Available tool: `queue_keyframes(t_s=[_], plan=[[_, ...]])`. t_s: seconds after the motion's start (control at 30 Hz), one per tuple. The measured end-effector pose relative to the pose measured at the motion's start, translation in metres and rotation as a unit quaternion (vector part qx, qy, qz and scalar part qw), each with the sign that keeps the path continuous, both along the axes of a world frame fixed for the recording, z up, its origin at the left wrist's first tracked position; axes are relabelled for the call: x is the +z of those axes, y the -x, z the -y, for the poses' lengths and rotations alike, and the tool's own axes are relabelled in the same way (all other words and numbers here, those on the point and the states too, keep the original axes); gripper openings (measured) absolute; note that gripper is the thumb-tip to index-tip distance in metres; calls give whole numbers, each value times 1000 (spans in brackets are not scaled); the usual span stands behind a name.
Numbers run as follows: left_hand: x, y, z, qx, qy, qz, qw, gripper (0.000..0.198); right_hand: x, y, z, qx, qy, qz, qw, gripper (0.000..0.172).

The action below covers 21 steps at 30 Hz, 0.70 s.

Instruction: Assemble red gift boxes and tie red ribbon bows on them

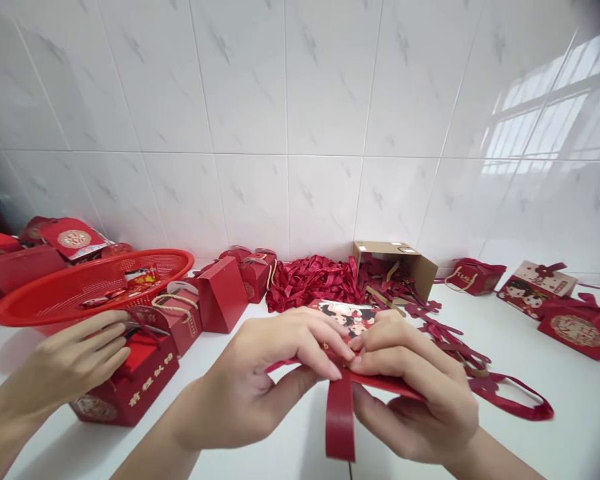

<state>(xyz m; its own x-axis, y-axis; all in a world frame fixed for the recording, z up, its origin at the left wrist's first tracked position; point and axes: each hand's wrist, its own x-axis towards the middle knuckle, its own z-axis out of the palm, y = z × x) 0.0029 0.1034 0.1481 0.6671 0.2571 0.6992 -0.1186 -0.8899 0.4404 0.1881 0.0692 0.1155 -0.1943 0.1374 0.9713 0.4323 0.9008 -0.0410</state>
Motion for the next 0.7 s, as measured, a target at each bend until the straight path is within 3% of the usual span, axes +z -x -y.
queue_keyframes(t_s=[0.13,0.23,0.33,0.53,0.7], plan=[[-6,-1,3,20,90,21,995,42,-1,-1,1,12,16,-11,1000,17],[-13,-5,4,45,96,81,991,53,-2,-2,2,25,52,-35,998,17],[-18,-10,3,72,88,117,987,51,-5,-2,0,36,110,-58,992,15],[-20,-14,-1,108,113,104,982,47,-8,-4,-10,60,233,-101,965,4],[-14,-9,-6,225,144,117,957,44,1,-17,-18,32,333,-6,942,12]])
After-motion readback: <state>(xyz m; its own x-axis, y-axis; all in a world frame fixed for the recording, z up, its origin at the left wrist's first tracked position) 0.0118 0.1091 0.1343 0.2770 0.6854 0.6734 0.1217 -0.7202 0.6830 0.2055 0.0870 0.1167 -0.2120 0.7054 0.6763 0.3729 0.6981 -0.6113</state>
